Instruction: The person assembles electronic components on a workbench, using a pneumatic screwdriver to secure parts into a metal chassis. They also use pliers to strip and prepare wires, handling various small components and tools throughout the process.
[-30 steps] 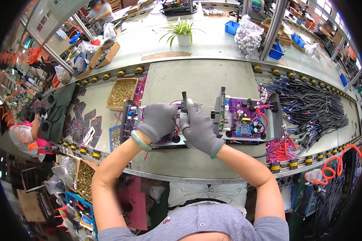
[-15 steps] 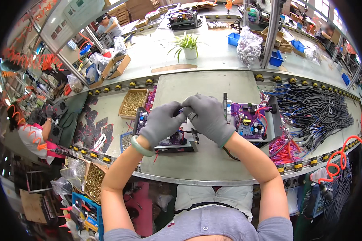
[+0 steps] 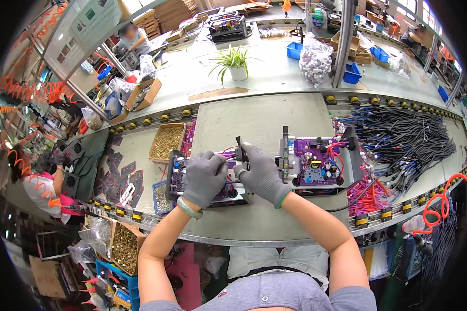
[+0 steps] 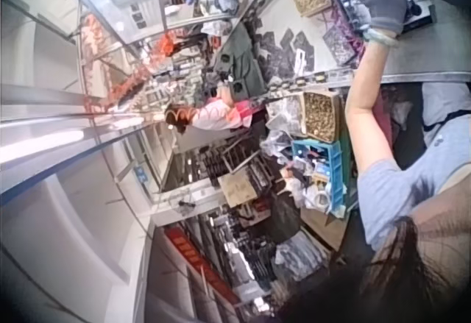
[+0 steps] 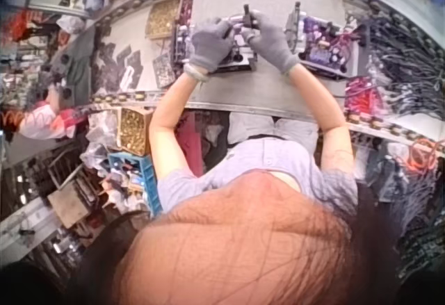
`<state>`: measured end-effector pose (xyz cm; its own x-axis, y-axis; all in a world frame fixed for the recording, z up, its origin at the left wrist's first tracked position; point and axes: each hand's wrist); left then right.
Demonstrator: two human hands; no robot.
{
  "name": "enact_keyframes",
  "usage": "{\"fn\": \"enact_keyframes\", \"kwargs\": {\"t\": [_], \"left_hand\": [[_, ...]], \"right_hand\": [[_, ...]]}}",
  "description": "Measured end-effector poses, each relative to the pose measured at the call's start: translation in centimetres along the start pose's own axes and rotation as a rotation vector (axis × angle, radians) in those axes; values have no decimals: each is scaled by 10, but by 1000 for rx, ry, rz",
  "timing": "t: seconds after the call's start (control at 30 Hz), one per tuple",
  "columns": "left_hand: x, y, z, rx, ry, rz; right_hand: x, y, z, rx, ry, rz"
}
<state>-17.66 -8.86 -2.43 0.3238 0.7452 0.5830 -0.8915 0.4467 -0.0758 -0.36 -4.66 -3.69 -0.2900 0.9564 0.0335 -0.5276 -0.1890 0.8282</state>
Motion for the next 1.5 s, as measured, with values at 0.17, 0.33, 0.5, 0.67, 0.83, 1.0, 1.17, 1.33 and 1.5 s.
{"fn": "enact_keyframes", "kwargs": {"t": [0.17,0.33,0.5,0.67,0.83,1.0,1.17,1.33,1.5], "left_hand": [[0,-6,0,57,14,-49],[15,7,-8,56,141,-173],[18,10,-11,102,173,-256],[16,11,1,86,202,-180],[17,17,6,-55,210,-97],[25,35,16,-160,115,-17],[28,40,5,-8,345,-202],[33,38,-1,66,394,-374],[37,44,1,122,441,-479]], "right_hand": [[-1,1,1,40,0,20],[-2,-3,-3,-6,-44,81],[-2,-5,-6,-16,-30,117],[1,-7,-2,27,-46,140],[1,-8,-3,-1,-41,88],[0,-9,-11,1,-130,167],[-1,-9,-4,7,-91,146],[-9,0,4,-40,-28,67],[-5,-5,-18,-47,-127,128]]}}
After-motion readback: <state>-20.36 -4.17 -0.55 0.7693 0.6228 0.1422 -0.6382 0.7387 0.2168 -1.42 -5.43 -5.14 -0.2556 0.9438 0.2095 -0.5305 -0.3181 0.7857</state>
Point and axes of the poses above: each hand's wrist, its own x-axis towards the middle knuckle, its own z-axis out of the back of the hand, y = z × x, and after that the axes turned 13 degrees about -z, right-handed
